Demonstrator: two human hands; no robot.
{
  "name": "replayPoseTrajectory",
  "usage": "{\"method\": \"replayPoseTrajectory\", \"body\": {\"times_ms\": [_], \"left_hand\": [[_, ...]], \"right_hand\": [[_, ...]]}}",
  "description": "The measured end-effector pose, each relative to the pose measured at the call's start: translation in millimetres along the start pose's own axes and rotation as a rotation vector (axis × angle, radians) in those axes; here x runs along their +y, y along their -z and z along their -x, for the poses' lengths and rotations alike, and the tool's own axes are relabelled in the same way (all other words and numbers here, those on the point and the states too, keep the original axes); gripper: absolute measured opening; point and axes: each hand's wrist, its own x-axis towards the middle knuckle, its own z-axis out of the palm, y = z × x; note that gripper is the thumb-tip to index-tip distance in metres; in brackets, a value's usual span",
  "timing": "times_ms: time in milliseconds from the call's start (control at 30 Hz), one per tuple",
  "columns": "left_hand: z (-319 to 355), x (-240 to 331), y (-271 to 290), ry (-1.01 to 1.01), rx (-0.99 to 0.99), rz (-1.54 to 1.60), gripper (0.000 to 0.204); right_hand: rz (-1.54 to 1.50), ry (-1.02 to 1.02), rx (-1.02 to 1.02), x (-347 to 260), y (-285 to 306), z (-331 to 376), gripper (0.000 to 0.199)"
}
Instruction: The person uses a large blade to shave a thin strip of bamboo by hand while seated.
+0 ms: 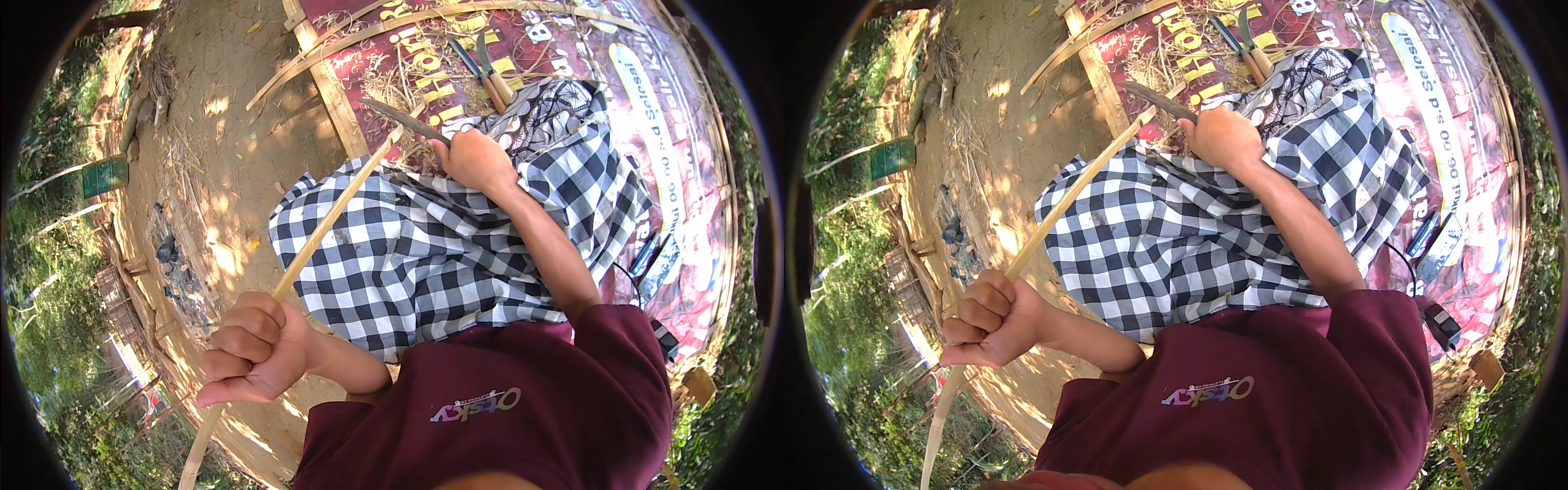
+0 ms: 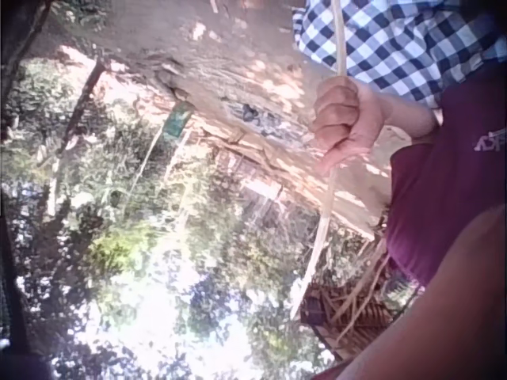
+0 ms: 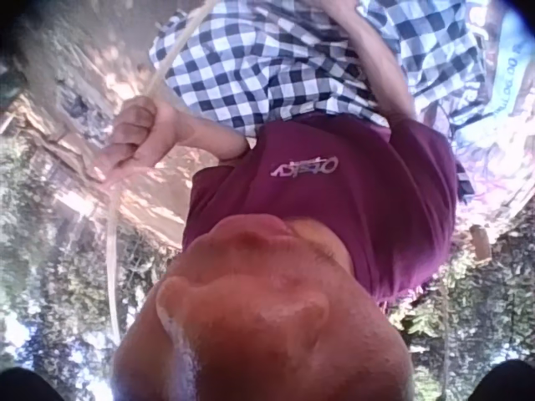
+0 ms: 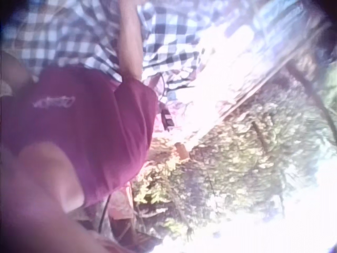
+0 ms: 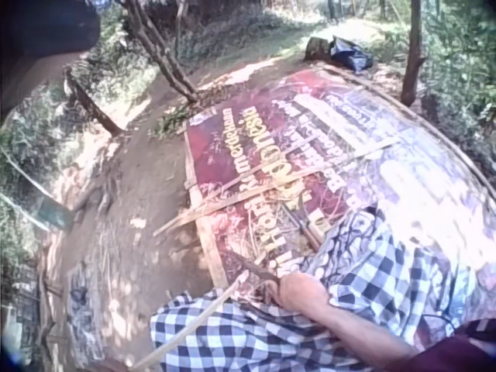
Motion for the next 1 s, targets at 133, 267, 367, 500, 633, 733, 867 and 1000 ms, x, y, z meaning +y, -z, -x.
{"method": "replayPoseTrajectory", "body": {"times_ms": [133, 267, 367, 500, 633, 733, 867, 1000], "left_hand": [[3, -3, -2, -0.025, -0.031, -0.004, 0.058], [-3, -5, -8, -0.030, -0.058, 0.009, 0.058], [-3, -6, -12, -0.030, -0.058, 0.015, 0.058], [-3, -1, -13, 0.028, -0.221, 0.004, 0.060], [-1, -5, -25, 0.003, -0.272, 0.011, 0.061], [2, -5, -25, 0.006, -0.240, 0.025, 0.061], [0, -6, -20, -0.006, -0.234, 0.046, 0.061], [0, -5, -20, 0.015, -0.222, 0.012, 0.061]], "right_hand": [[-0.141, 0.113, -0.088, -10, 15, 32, 0.067], [-0.474, 0.217, -0.141, -18, 16, 48, 0.061], [-0.567, 0.162, -0.201, -29, 27, 61, 0.060], [-0.615, 0.294, -0.206, -39, 39, 79, 0.056], [-0.519, 0.252, -0.102, -33, 23, 77, 0.057], [-0.613, 0.104, -0.091, -26, 12, 64, 0.058], [-0.697, 0.206, -0.231, -40, 29, 73, 0.057], [-0.711, 0.289, -0.122, -46, 19, 81, 0.055]]}}
